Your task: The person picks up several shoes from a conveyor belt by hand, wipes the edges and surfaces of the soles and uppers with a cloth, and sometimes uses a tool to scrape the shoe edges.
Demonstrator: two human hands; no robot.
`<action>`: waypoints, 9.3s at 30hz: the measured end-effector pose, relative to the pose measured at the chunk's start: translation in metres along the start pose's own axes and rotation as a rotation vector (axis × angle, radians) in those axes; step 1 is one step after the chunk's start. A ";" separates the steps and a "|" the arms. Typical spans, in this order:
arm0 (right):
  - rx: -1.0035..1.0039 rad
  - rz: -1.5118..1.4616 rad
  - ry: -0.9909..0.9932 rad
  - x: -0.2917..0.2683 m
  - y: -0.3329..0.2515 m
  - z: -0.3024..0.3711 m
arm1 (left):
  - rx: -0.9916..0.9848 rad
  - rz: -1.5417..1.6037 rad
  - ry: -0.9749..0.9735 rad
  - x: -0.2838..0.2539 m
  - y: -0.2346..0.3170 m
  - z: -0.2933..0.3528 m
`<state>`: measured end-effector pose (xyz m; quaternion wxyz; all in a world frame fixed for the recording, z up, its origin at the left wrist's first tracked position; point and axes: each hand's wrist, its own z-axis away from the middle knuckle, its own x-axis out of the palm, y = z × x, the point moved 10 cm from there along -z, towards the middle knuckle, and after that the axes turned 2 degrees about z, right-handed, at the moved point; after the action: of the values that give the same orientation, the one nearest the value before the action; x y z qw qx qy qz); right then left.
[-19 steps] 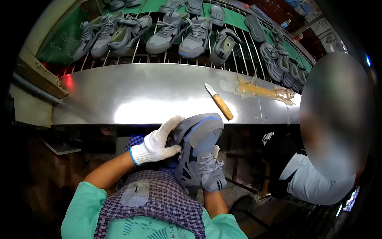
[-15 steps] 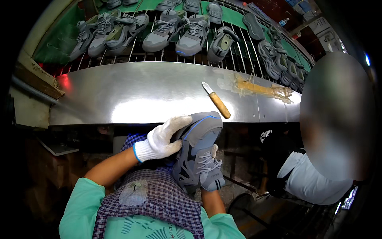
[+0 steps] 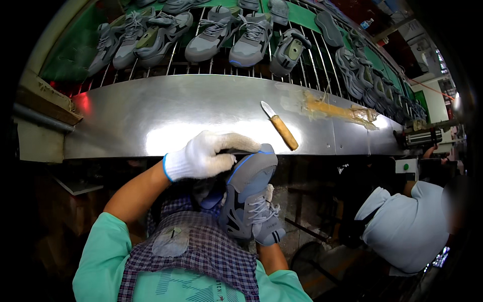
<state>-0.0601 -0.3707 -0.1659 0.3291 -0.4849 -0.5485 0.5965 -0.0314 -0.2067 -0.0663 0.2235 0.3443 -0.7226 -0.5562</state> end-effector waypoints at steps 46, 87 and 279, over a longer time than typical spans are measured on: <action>0.211 -0.003 0.561 -0.012 0.134 0.047 | -0.148 -0.034 0.222 0.044 -0.051 0.086; 0.051 0.752 0.017 0.092 -0.150 0.035 | -0.233 0.039 0.333 -0.126 -0.032 0.062; 0.045 -0.429 0.027 0.096 -0.028 -0.128 | -0.065 -0.047 0.483 -0.150 0.074 0.085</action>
<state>0.0264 -0.2340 -0.1502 0.4666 -0.3576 -0.6212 0.5182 -0.0104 -0.0283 -0.0105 0.3876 0.4766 -0.6218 -0.4857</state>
